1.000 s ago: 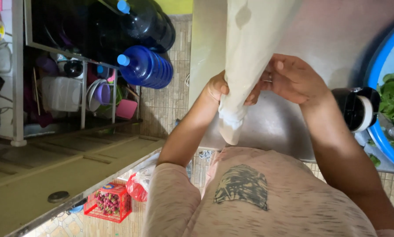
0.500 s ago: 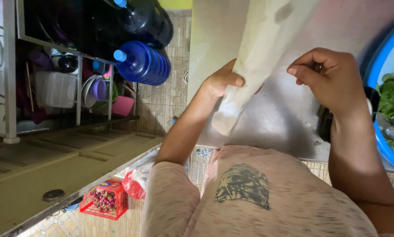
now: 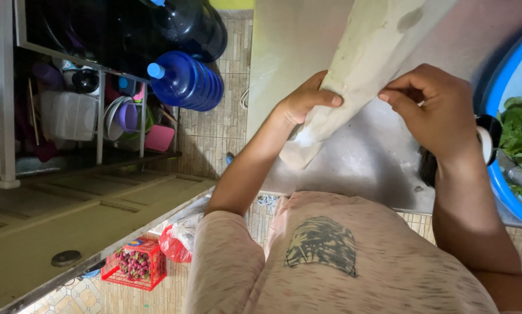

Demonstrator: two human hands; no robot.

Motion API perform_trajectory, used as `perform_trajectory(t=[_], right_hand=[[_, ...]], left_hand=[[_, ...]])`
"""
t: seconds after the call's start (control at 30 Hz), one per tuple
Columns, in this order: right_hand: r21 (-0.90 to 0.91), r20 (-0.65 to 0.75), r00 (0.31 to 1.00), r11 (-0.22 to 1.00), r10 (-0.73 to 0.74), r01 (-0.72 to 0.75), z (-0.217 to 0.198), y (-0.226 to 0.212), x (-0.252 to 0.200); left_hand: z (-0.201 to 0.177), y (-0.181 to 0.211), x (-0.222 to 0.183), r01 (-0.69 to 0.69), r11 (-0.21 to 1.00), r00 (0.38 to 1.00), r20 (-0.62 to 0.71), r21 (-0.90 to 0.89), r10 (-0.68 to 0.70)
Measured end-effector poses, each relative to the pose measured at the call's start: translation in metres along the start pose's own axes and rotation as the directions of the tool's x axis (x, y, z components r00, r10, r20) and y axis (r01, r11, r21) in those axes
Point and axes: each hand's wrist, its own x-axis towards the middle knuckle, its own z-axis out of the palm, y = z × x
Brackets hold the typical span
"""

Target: Wrapping bunches of leafy green vegetables in white paper and securing them with tape from a dispenser.

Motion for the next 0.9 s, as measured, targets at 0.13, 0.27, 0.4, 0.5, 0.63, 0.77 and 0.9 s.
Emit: perform_trajectory(t=[0.13, 0.27, 0.4, 0.5, 0.63, 0.77, 0.9], right_hand=[[-0.061, -0.041, 0.998, 0.997, -0.057, 0.055, 0.007, 0.004, 0.0], [-0.089, -0.058, 0.995, 0.993, -0.08, 0.075, 0.018, 0.001, 0.001], [-0.176, -0.202, 0.974, 0.982, -0.104, 0.068, 0.039, 0.009, 0.0], [-0.233, -0.222, 0.965, 0.968, -0.141, 0.088, 0.052, 0.013, 0.002], [-0.238, -0.145, 0.987, 0.971, -0.063, 0.027, 0.068, -0.009, 0.001], [0.0, -0.039, 0.99, 0.991, 0.134, -0.134, 0.073, -0.012, -0.006], [0.286, -0.03, 0.988, 0.948, 0.151, -0.136, 0.07, -0.025, -0.017]], left_hand=[[0.0, -0.001, 0.001, -0.005, 1.0, 1.0, 0.001, -0.018, 0.005], [0.002, 0.002, 0.002, 0.002, 1.0, 0.996, -0.089, 0.015, -0.001], [0.007, 0.008, 0.003, 0.009, 0.993, 0.98, -0.197, 0.117, 0.015], [0.015, 0.004, 0.005, -0.057, 0.949, 0.917, -0.36, 0.309, 0.172], [0.017, -0.004, 0.01, -0.007, 0.912, 0.868, -0.45, 0.41, 0.209], [0.015, -0.004, 0.01, 0.118, 0.83, 0.836, -0.505, 0.545, 0.212], [0.009, -0.001, 0.005, 0.204, 0.824, 0.838, -0.529, 0.528, 0.132]])
